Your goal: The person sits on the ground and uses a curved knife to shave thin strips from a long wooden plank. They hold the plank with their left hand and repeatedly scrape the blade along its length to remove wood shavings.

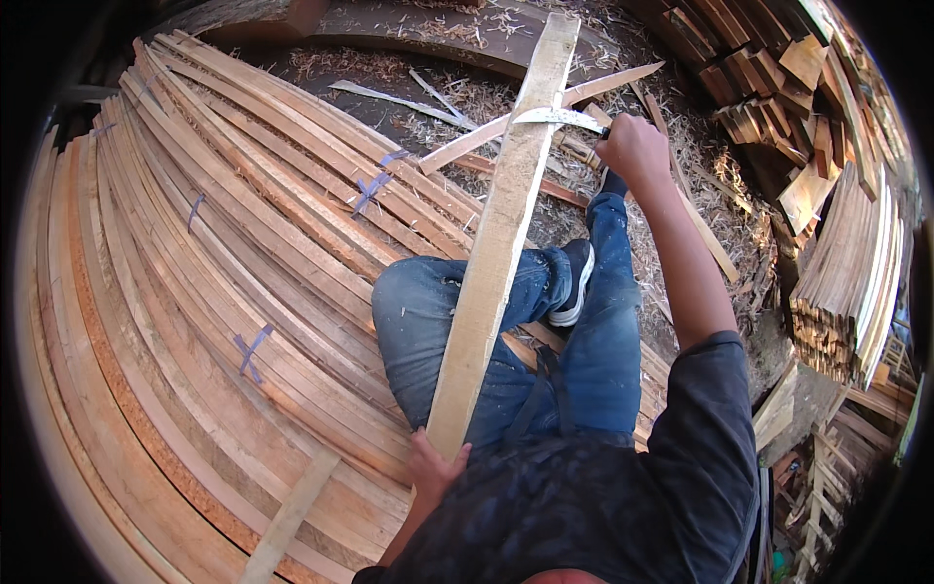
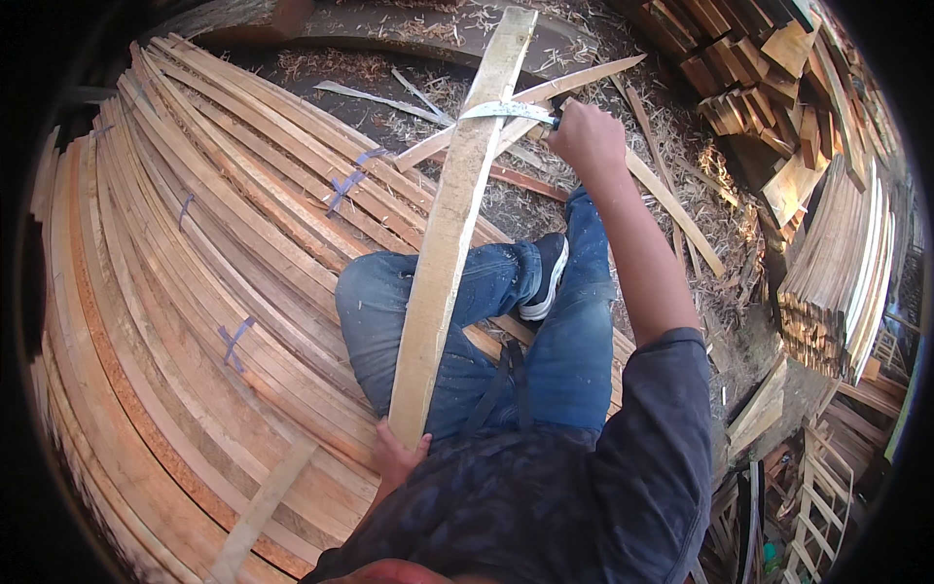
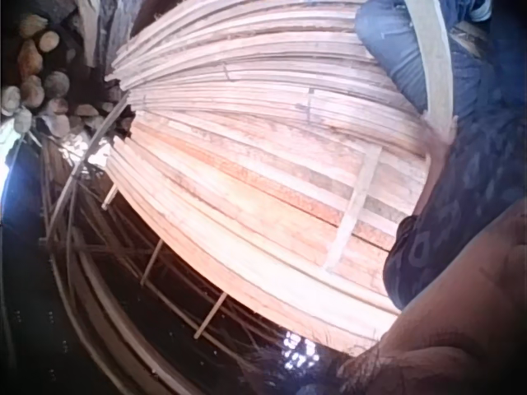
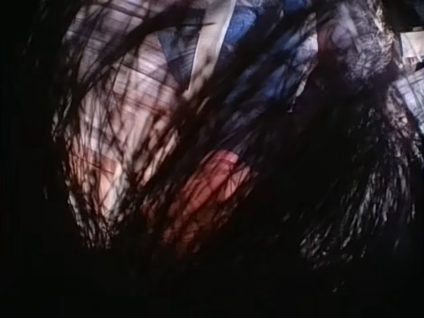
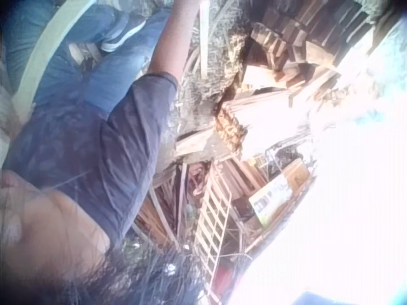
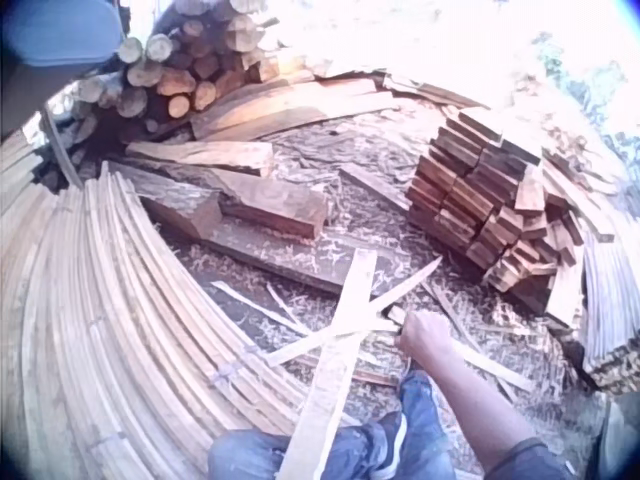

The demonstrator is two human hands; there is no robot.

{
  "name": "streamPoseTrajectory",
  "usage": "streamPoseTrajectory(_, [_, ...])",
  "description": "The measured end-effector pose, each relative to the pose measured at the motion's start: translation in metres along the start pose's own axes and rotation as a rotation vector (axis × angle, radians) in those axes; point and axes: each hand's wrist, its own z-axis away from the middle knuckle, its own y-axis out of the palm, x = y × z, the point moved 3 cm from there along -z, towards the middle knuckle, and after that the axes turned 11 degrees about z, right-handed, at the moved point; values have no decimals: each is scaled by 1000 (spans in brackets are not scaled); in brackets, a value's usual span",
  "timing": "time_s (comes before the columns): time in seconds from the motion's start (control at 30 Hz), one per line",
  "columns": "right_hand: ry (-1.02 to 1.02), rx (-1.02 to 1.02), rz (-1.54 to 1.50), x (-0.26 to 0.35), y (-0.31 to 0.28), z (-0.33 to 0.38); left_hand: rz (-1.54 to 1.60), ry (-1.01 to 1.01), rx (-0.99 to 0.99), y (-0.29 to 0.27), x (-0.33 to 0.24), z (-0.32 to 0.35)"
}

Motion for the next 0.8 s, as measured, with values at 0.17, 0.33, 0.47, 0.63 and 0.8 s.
streamPoseTrajectory(0.17, [-8, 54, 38, -1, 19, -30, -69, 99, -93, -3, -11, -2])
streamPoseTrajectory(0.33, [152, -79, -18, -21, 27, -48, -55, 42, -17, -7, -14, -3])
streamPoseTrajectory(0.47, [215, -84, -67, -45, 8, -60, -75, 24, 47, -12, -12, -8])
streamPoseTrajectory(0.63, [-118, -71, -106, -5, -16, 5, -1, 18, 46, -6, -6, -7])
streamPoseTrajectory(0.8, [-229, 75, -89, 13, 15, 44, -28, -46, 37, -5, -8, -6])
